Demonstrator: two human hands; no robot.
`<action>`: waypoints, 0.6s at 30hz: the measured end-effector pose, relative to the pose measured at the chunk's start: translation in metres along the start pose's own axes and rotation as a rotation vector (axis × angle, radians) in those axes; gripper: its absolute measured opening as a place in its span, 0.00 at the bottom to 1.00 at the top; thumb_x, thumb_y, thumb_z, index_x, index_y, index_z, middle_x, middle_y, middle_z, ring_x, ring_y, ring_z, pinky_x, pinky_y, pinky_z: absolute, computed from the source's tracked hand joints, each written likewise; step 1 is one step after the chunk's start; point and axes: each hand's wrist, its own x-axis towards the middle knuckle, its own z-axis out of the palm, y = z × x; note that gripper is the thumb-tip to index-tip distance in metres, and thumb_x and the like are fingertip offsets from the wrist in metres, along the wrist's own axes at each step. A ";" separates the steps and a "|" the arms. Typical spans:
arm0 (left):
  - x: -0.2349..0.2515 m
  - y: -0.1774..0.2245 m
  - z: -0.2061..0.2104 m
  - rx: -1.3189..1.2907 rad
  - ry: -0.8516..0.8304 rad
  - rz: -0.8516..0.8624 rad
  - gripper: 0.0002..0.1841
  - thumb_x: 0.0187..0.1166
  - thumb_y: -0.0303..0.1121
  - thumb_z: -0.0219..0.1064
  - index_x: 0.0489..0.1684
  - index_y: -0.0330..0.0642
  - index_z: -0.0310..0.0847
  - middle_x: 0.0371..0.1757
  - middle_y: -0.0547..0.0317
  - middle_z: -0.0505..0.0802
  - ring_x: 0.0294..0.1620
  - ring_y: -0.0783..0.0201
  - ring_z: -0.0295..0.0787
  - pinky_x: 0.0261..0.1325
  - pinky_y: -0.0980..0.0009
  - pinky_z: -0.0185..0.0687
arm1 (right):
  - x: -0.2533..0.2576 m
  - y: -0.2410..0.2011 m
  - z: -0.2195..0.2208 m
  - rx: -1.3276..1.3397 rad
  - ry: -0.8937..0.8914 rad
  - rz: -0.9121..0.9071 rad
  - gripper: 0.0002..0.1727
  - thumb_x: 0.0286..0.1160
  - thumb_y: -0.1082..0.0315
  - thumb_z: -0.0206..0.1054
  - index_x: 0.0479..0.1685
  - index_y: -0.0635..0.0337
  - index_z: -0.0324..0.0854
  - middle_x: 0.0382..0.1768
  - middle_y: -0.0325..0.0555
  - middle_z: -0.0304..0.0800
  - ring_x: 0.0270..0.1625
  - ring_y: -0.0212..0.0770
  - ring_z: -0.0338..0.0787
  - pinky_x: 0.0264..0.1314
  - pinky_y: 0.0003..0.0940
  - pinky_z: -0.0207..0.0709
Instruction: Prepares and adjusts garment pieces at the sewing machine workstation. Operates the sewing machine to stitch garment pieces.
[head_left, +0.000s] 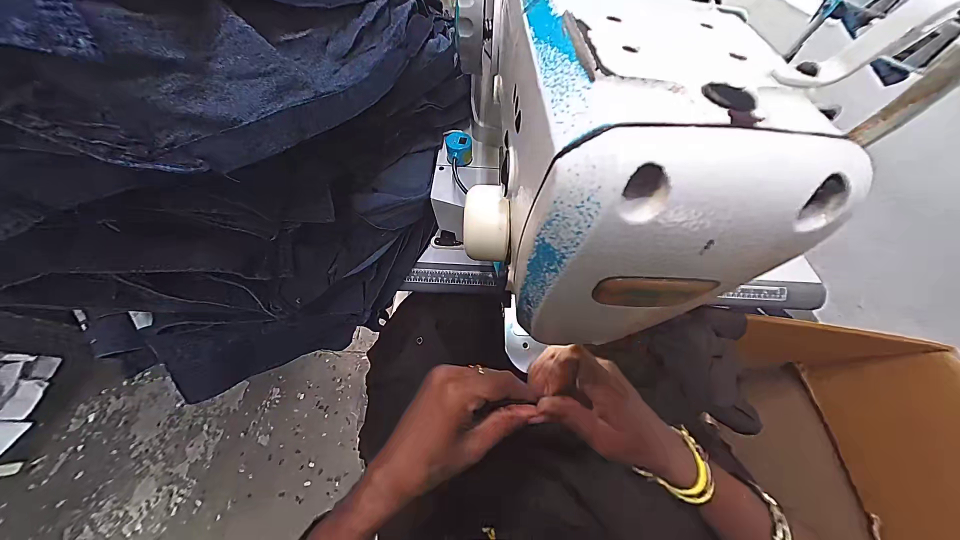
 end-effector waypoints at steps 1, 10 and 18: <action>-0.002 -0.002 -0.011 -0.035 0.018 -0.024 0.13 0.85 0.41 0.67 0.40 0.41 0.92 0.38 0.65 0.96 0.41 0.84 0.89 0.49 0.86 0.84 | -0.005 -0.002 0.001 0.104 -0.011 0.038 0.14 0.88 0.54 0.62 0.51 0.55 0.71 0.38 0.36 0.84 0.48 0.23 0.85 0.58 0.19 0.77; -0.026 -0.017 -0.045 0.133 0.037 -0.204 0.17 0.83 0.48 0.66 0.36 0.46 0.93 0.35 0.71 0.96 0.38 0.86 0.88 0.45 0.85 0.83 | -0.005 -0.008 0.005 -0.110 0.093 0.063 0.25 0.79 0.43 0.67 0.61 0.53 0.76 0.47 0.35 0.94 0.56 0.28 0.90 0.64 0.31 0.82; -0.039 -0.022 -0.085 0.012 0.134 -0.366 0.13 0.80 0.50 0.69 0.33 0.55 0.92 0.32 0.83 0.92 0.34 0.91 0.84 0.39 0.90 0.79 | -0.021 -0.004 -0.021 0.037 0.076 0.181 0.18 0.83 0.56 0.67 0.60 0.53 0.68 0.36 0.25 0.86 0.40 0.13 0.86 0.49 0.14 0.82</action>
